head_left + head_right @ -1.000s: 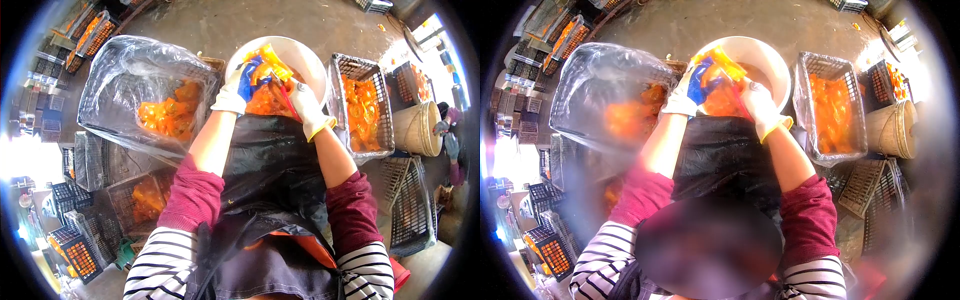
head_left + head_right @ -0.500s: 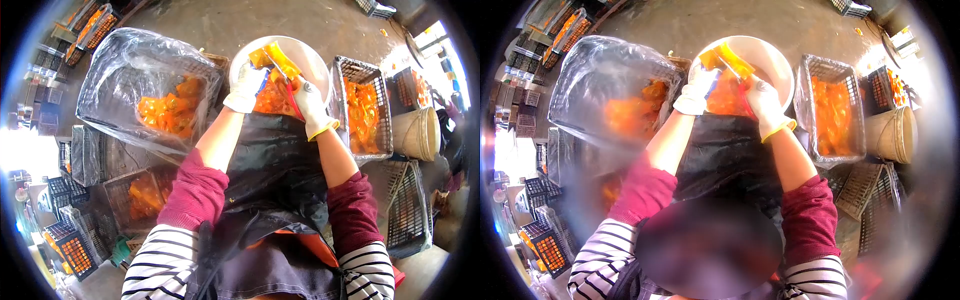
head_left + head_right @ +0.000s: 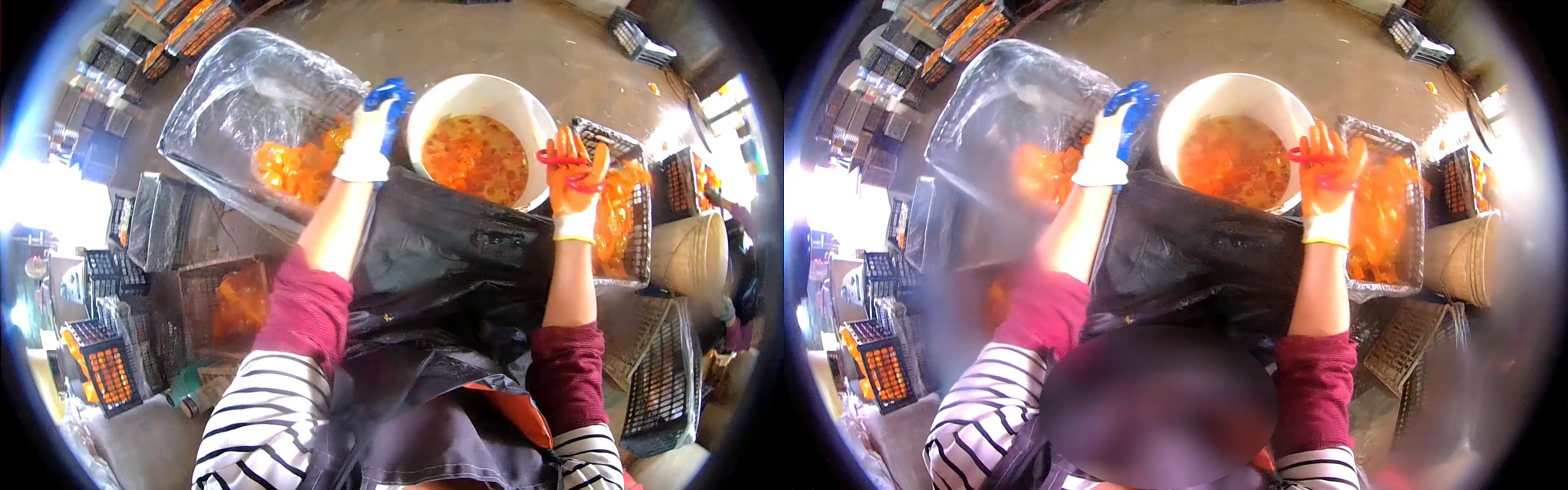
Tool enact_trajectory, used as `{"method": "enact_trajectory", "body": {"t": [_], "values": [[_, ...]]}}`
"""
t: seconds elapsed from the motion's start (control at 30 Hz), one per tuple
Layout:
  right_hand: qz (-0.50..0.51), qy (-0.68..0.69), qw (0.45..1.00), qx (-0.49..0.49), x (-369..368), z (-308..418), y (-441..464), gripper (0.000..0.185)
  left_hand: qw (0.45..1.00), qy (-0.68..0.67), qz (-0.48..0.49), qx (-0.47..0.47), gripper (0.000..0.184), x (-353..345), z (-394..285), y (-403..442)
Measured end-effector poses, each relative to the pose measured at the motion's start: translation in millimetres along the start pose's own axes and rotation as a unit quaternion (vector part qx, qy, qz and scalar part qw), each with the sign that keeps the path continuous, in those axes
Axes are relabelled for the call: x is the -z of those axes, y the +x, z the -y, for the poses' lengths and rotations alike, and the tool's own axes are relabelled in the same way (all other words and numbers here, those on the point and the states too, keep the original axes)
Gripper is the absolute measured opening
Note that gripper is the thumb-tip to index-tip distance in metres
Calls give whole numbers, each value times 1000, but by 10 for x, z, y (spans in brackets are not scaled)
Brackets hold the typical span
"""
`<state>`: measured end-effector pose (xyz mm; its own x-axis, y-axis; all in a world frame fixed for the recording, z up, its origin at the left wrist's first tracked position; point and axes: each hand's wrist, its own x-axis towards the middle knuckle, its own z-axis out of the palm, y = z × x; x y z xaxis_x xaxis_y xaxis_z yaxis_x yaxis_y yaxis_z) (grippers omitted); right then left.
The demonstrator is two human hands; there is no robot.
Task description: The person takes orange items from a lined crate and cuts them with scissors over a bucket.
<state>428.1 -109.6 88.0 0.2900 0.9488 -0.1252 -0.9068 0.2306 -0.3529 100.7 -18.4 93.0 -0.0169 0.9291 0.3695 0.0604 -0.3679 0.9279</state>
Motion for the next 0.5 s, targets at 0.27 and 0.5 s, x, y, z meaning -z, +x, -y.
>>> {"method": "enact_trajectory", "body": {"t": [0.27, 0.5], "values": [[100, 23, 989, -110, -212, -134, -1, 46, 892, 387, -75, 223, 34, 2057, 1737, -32], [35, -168, 976, -131, -582, -406, 66, 48, 754, 625, 91, 180, 64, 1665, 1309, 282]]}}
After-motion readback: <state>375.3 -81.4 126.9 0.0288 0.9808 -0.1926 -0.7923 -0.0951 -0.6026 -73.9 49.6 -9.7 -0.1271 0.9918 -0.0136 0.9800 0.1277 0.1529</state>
